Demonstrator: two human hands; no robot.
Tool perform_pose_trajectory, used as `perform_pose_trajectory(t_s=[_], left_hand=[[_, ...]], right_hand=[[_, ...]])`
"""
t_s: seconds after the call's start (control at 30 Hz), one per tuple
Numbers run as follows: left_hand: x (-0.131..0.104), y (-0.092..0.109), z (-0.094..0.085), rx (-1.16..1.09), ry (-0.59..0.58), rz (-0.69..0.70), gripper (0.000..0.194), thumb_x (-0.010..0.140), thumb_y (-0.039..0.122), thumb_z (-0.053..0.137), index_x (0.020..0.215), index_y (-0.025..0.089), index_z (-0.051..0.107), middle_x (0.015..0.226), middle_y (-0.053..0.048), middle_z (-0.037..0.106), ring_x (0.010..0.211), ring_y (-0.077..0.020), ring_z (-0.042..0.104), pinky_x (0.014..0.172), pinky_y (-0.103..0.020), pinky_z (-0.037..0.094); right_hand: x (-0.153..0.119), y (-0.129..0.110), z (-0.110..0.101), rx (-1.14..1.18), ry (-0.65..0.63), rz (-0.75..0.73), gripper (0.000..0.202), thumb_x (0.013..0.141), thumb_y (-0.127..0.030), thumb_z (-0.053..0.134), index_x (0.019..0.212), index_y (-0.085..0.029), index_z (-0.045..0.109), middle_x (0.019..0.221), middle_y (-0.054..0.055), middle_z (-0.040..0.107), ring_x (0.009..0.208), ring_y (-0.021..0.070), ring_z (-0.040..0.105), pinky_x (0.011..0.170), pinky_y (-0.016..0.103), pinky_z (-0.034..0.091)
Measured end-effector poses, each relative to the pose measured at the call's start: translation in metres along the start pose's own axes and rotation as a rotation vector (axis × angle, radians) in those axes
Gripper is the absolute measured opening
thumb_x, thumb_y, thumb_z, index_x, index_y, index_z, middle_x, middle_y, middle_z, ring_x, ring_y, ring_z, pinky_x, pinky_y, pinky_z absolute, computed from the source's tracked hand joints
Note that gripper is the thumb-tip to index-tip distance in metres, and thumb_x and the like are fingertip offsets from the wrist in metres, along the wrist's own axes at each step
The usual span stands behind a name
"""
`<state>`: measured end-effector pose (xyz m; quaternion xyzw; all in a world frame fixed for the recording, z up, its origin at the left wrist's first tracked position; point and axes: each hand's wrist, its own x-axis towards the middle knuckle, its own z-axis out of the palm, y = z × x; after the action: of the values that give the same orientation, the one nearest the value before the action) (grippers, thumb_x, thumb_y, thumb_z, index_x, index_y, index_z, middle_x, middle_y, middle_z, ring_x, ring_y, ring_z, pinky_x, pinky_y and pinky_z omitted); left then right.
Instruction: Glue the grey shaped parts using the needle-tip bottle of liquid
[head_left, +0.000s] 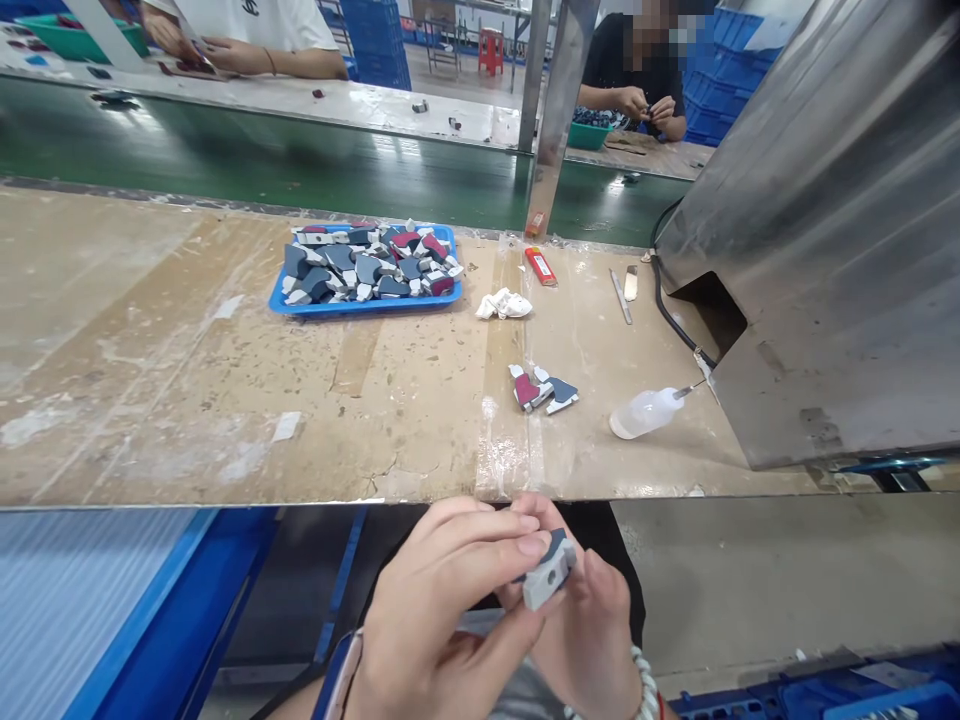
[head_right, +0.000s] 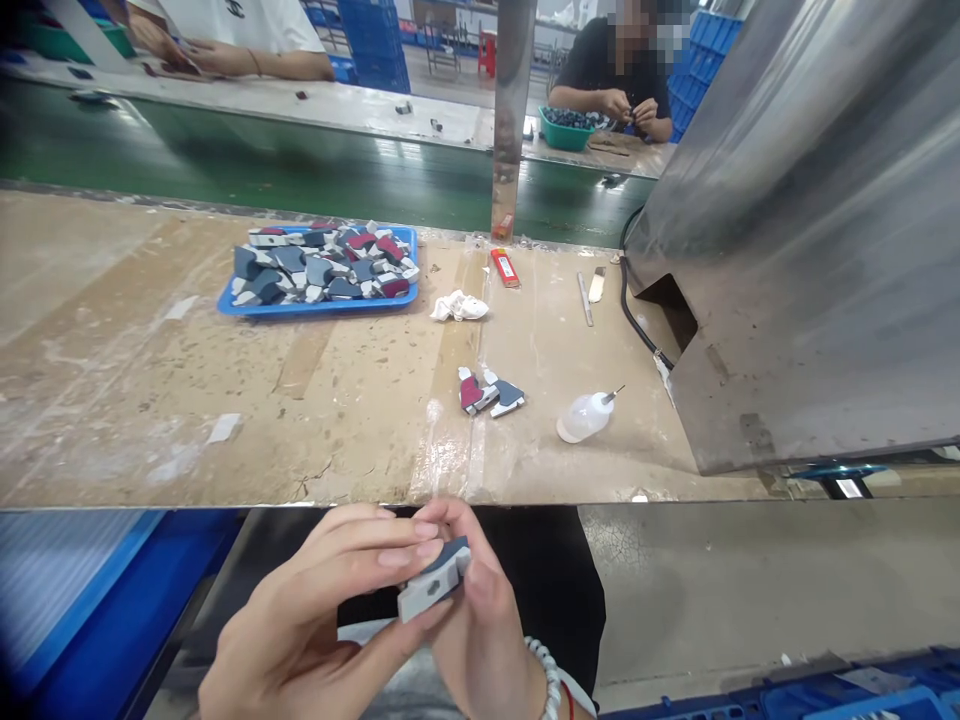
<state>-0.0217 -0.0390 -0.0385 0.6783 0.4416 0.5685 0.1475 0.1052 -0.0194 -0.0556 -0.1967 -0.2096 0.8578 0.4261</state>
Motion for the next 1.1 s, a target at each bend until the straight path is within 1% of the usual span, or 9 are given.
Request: perform_pose_trajectory(t_s=[0.13,0.27,0.37,0.47,0.6,0.73,0.87,0.93,1.1], left_hand=[[-0.001,-0.004,-0.01,-0.104,-0.031,-0.014,0.055,0.074,0.001,0.079,0.122,0.021,0.06,0.102,-0.004,0.074,0.099,-0.0206,0.069,0.085,-0.036,0.058],[0.004,-0.003,-0.015,-0.109,-0.167,-0.058,0.041,0.081,0.015,0.079,0.118,0.02,0.063,0.1,-0.006,0.074,0.102,-0.0215,0.067,0.082,-0.031,0.059],[0.007,-0.003,-0.013,0.03,-0.243,0.025,0.027,0.088,0.022,0.073,0.113,0.018,0.067,0.104,-0.008,0.075,0.11,-0.0238,0.064,0.094,-0.036,0.056],[0.008,-0.005,-0.013,0.099,-0.274,0.076,0.021,0.092,0.025,0.068,0.111,0.017,0.068,0.105,-0.008,0.075,0.108,-0.0227,0.064,0.095,-0.035,0.054],[0.007,-0.006,-0.016,0.137,-0.334,0.099,0.027,0.09,0.029,0.072,0.113,0.016,0.067,0.103,-0.008,0.075,0.109,-0.0246,0.064,0.097,-0.038,0.052],[0.01,-0.003,-0.015,0.105,-0.349,0.109,0.028,0.09,0.029,0.072,0.114,0.017,0.066,0.105,-0.007,0.076,0.11,-0.0241,0.065,0.097,-0.038,0.053],[0.014,0.001,-0.016,0.063,-0.417,0.092,0.026,0.092,0.028,0.069,0.116,0.018,0.064,0.11,-0.006,0.076,0.114,-0.0227,0.065,0.104,-0.037,0.049],[0.015,0.003,-0.017,0.094,-0.449,0.118,0.026,0.094,0.029,0.067,0.117,0.017,0.064,0.107,-0.005,0.076,0.113,-0.0222,0.066,0.109,-0.038,0.045],[0.016,0.01,-0.019,0.124,-0.461,0.18,0.021,0.099,0.025,0.059,0.114,0.012,0.066,0.104,-0.006,0.077,0.112,-0.0196,0.066,0.112,-0.036,0.041]], right_hand=[[-0.002,-0.015,-0.017,-0.381,-0.092,0.022,0.035,0.093,-0.054,0.064,0.11,-0.025,0.074,0.083,0.005,0.067,0.071,0.0181,0.059,0.073,0.032,0.049],[-0.006,-0.024,-0.038,-0.531,-0.258,0.056,0.038,0.096,-0.054,0.06,0.116,-0.025,0.074,0.083,0.006,0.068,0.073,0.0188,0.061,0.076,0.034,0.049],[-0.009,-0.017,-0.045,-0.388,-0.207,0.069,0.038,0.09,-0.054,0.069,0.117,-0.027,0.074,0.082,0.004,0.068,0.073,0.0168,0.061,0.074,0.031,0.05],[-0.008,-0.008,-0.042,-0.218,-0.138,0.078,0.036,0.086,-0.05,0.076,0.116,-0.03,0.075,0.089,0.003,0.071,0.074,0.0141,0.064,0.073,0.027,0.052],[-0.002,-0.008,-0.038,-0.264,-0.159,0.01,0.031,0.085,-0.053,0.075,0.106,-0.03,0.078,0.089,0.003,0.072,0.075,0.0136,0.063,0.075,0.026,0.053],[0.002,-0.014,-0.036,-0.313,-0.225,0.04,0.042,0.079,-0.058,0.078,0.099,-0.021,0.079,0.078,0.005,0.069,0.068,0.0151,0.06,0.072,0.028,0.052],[0.005,-0.015,-0.03,-0.247,-0.272,0.078,0.052,0.079,-0.057,0.079,0.119,-0.024,0.072,0.1,0.007,0.068,0.091,0.0195,0.064,0.09,0.035,0.05],[0.004,-0.014,-0.028,-0.208,-0.235,0.081,0.05,0.076,-0.053,0.084,0.115,-0.026,0.071,0.103,0.005,0.066,0.099,0.0187,0.061,0.093,0.031,0.049],[0.001,-0.009,-0.035,-0.21,-0.227,0.101,0.053,0.065,-0.048,0.092,0.106,-0.025,0.068,0.089,0.002,0.062,0.082,0.0157,0.056,0.074,0.024,0.051]])
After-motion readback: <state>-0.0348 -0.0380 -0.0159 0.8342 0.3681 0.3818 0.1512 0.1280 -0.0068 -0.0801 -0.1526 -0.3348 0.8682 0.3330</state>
